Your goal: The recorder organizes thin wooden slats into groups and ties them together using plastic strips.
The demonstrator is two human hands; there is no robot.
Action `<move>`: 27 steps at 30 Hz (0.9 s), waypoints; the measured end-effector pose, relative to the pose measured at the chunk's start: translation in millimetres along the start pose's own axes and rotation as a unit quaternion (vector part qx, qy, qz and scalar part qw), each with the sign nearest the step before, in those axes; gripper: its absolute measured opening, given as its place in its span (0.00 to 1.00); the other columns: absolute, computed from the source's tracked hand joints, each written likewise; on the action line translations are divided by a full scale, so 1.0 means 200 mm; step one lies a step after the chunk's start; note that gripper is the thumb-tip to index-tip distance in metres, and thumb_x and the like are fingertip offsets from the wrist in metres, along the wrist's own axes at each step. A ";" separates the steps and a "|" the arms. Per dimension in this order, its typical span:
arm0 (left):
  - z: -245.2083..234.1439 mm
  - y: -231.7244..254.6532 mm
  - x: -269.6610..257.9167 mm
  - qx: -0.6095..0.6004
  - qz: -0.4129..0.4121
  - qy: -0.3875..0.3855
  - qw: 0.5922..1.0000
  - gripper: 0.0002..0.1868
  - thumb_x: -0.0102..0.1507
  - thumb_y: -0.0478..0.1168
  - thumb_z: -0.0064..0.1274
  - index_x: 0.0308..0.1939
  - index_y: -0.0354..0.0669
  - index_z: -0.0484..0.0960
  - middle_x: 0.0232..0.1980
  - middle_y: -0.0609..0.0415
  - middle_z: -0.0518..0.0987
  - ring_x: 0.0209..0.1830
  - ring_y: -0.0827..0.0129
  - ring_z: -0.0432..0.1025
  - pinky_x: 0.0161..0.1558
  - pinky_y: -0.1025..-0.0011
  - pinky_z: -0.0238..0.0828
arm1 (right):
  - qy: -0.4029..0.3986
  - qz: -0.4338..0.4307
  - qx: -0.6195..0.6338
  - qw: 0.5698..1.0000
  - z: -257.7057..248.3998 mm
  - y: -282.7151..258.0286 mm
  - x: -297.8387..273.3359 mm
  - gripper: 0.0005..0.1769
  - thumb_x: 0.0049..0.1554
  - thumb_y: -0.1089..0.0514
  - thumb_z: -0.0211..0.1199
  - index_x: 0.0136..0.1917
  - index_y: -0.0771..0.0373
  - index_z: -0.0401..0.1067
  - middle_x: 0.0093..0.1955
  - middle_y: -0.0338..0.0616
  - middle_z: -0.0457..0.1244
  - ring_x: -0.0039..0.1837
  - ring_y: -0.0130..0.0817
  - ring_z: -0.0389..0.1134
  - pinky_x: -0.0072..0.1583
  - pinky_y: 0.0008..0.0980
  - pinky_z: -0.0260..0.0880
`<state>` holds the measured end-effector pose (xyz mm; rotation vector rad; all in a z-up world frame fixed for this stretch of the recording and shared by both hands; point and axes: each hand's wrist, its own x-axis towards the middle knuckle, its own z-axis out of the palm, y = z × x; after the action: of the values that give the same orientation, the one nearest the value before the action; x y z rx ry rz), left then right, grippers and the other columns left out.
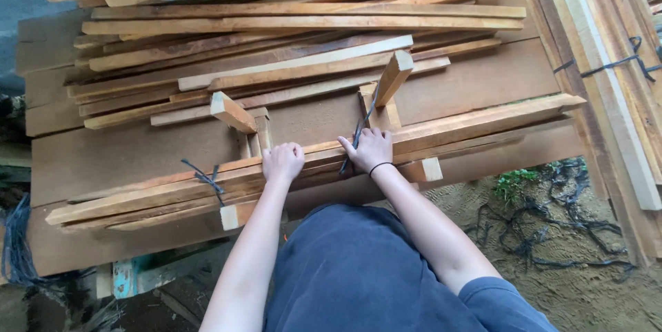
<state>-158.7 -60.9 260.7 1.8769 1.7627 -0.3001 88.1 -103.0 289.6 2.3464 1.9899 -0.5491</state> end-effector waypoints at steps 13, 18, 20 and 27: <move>0.26 -0.03 -0.15 -0.014 0.038 0.282 0.959 0.16 0.71 0.60 0.40 0.48 0.62 0.81 0.49 0.65 0.81 0.58 0.70 0.72 0.67 0.58 0.54 | 0.206 -0.118 0.048 0.970 0.19 0.16 -0.11 0.28 0.60 0.25 0.53 0.50 0.47 0.74 0.49 0.36 0.67 0.62 0.39 0.66 0.73 0.57 0.46; 0.31 -0.10 -0.11 0.012 0.034 0.252 0.967 0.24 0.72 0.64 0.36 0.39 0.61 0.82 0.43 0.62 0.83 0.54 0.66 0.75 0.64 0.57 0.59 | 0.188 -0.099 0.022 0.977 0.26 0.22 -0.08 0.28 0.64 0.26 0.50 0.49 0.47 0.77 0.47 0.38 0.69 0.62 0.39 0.68 0.76 0.60 0.44; 0.31 -0.10 -0.13 0.009 0.053 0.295 0.954 0.23 0.71 0.65 0.38 0.35 0.60 0.81 0.37 0.60 0.81 0.45 0.63 0.76 0.59 0.58 0.62 | 0.238 -0.125 0.029 0.963 0.26 0.23 -0.08 0.25 0.63 0.28 0.52 0.49 0.47 0.76 0.47 0.38 0.68 0.58 0.38 0.69 0.74 0.55 0.48; 0.30 -0.08 -0.14 0.010 0.063 0.357 0.932 0.22 0.69 0.64 0.41 0.31 0.59 0.79 0.32 0.60 0.77 0.41 0.63 0.75 0.57 0.59 0.63 | 0.282 -0.141 0.005 0.949 0.26 0.22 -0.07 0.25 0.61 0.28 0.51 0.44 0.48 0.74 0.42 0.39 0.67 0.52 0.38 0.69 0.70 0.52 0.53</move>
<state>-164.4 -116.4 220.9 2.2764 2.0535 0.4834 115.3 -136.2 234.6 2.4333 2.5743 0.1461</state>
